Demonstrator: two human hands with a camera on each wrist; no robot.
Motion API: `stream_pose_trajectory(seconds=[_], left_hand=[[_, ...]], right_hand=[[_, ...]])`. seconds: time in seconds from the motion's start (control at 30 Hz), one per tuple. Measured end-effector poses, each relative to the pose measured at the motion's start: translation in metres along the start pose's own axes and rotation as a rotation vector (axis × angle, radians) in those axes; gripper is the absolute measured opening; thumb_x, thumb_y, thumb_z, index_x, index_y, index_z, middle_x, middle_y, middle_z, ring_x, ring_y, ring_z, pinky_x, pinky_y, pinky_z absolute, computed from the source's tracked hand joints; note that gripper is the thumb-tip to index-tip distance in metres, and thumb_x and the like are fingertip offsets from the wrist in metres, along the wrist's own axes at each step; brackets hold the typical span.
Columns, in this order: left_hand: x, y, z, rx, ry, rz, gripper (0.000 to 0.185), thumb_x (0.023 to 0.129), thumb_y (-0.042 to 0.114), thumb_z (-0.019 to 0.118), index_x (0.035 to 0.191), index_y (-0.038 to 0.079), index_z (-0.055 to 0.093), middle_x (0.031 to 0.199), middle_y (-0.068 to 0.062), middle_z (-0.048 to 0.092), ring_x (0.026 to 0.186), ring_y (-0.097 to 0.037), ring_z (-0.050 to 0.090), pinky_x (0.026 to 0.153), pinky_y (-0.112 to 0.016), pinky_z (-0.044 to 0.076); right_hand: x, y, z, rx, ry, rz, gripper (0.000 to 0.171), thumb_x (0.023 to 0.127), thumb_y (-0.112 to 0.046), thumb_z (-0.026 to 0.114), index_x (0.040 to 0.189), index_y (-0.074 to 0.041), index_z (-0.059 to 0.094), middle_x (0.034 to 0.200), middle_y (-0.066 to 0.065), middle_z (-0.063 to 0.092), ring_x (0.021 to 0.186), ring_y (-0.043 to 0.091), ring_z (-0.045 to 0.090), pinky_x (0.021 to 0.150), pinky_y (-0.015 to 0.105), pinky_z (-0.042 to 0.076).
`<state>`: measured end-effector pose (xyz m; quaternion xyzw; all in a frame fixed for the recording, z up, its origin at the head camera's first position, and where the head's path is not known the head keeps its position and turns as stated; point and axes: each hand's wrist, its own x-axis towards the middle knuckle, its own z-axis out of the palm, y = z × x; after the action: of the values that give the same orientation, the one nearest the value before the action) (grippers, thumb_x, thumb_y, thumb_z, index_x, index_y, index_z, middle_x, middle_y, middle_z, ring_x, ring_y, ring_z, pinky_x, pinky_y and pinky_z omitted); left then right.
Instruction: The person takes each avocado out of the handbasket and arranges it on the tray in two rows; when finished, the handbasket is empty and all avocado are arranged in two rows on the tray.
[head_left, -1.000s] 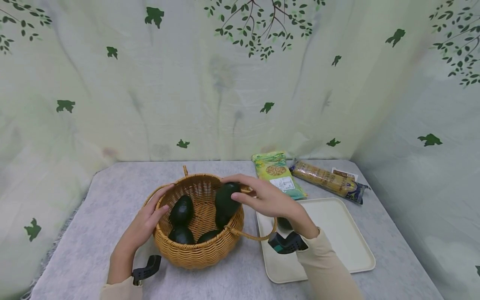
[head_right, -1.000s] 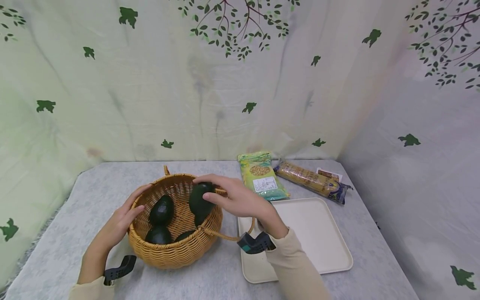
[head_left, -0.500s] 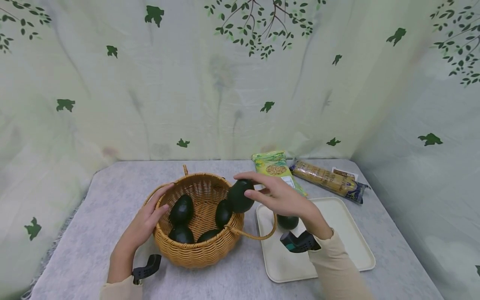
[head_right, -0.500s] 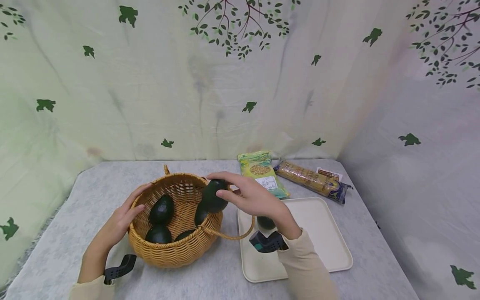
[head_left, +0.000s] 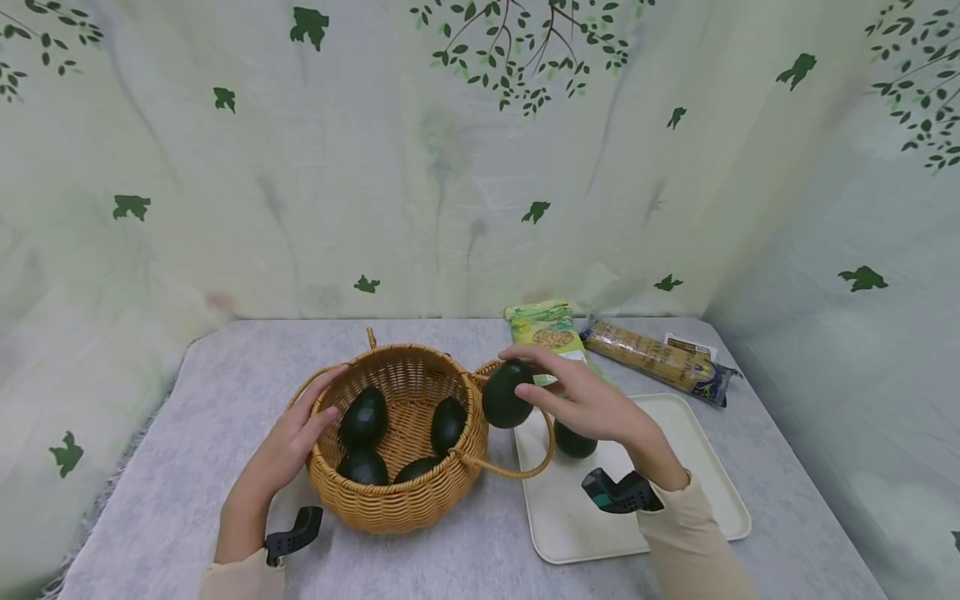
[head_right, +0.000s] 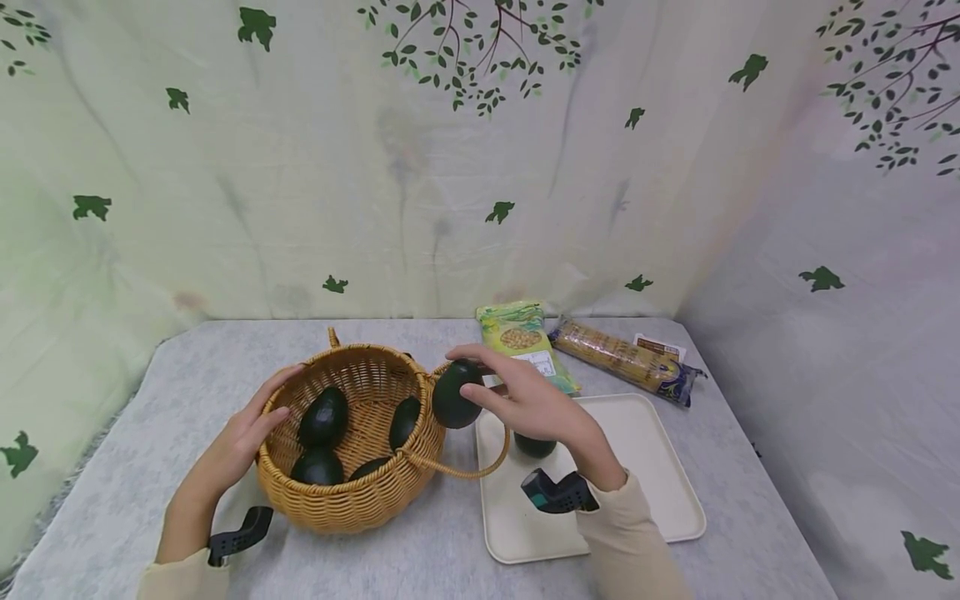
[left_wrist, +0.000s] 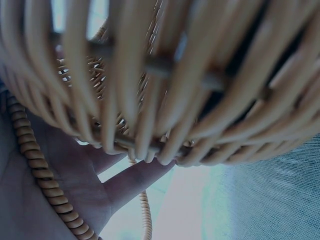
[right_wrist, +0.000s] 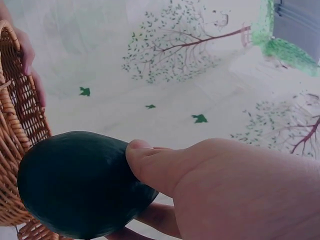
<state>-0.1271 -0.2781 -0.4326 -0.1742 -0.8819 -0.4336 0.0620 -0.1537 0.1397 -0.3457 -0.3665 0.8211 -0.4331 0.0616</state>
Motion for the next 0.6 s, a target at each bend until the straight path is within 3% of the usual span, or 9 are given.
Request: stream_pose_trajectory(seconds=[0.33,0.6], left_hand=[[0.0,0.001,0.0,-0.004,0.0,0.003,0.056,0.109,0.015,0.047,0.162,0.024,0.033,0.163,-0.011,0.036,0.141,-0.044,0.042,0.103,-0.076,0.039],[0.0,0.0,0.0,-0.002,-0.004,-0.01,0.056,0.109,0.017,0.047,0.162,0.026,0.032,0.164,-0.01,0.036,0.143,-0.043,0.04,0.105,-0.076,0.037]], right_hand=[[-0.023,0.009,0.0,0.069,0.066,0.143,0.041,0.106,-0.024,0.06,0.142,-0.014,0.044,0.142,0.013,0.055,0.135,0.037,0.056,0.099,0.05,0.055],[-0.038,0.019,-0.006,-0.002,0.102,0.182,0.037,0.106,-0.027,0.059,0.14,-0.018,0.045,0.143,0.014,0.058,0.132,0.038,0.058,0.097,0.057,0.054]])
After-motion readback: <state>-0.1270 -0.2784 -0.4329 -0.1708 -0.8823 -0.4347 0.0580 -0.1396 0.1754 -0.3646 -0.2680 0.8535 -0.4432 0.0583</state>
